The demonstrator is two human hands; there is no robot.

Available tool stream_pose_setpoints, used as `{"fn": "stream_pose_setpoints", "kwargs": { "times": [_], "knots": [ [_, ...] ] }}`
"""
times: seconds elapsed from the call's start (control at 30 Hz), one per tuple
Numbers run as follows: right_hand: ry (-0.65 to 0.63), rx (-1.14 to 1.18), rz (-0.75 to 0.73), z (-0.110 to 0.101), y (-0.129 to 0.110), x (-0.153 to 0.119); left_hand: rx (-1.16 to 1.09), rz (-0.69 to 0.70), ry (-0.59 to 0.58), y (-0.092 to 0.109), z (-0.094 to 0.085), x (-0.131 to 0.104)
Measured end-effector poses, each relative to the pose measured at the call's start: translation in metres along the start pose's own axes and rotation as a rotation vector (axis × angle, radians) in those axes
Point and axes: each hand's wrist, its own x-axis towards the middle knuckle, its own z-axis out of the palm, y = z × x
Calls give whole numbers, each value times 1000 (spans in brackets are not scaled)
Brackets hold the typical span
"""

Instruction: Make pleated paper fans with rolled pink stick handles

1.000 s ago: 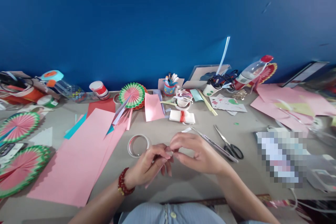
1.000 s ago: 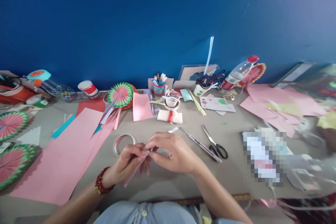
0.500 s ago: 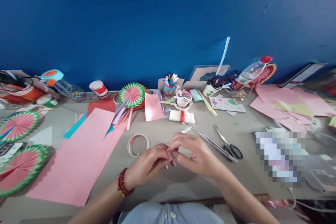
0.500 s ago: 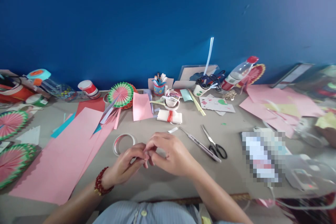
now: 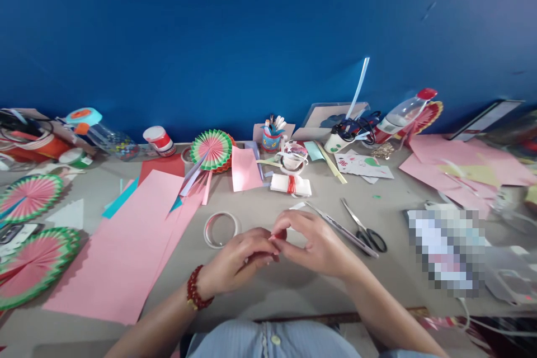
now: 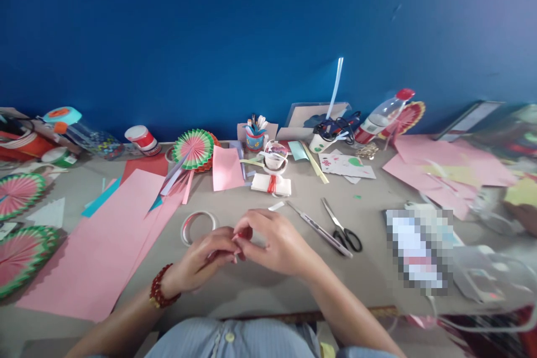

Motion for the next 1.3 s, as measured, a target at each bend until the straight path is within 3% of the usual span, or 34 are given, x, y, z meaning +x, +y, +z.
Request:
{"fn": "stream_pose_setpoints", "kwargs": {
  "times": [0.2,0.33,0.83,1.03,1.3],
  "knots": [
    [99,-124,-184,1,0,-1,88,24,44,-3,1,-2],
    [94,-202,-212,-2,-3,-2,145,54,20,-4,2,-2],
    [-46,-258,-57,-8,-14,-8,420,95,-24,-4,5,-5],
    [-43,-294,35,-9,-17,-5,742,155,-48,1,4,-3],
    [22,-402,8,1,-18,-5,820,113,-33,5,3,2]
  ]
}}
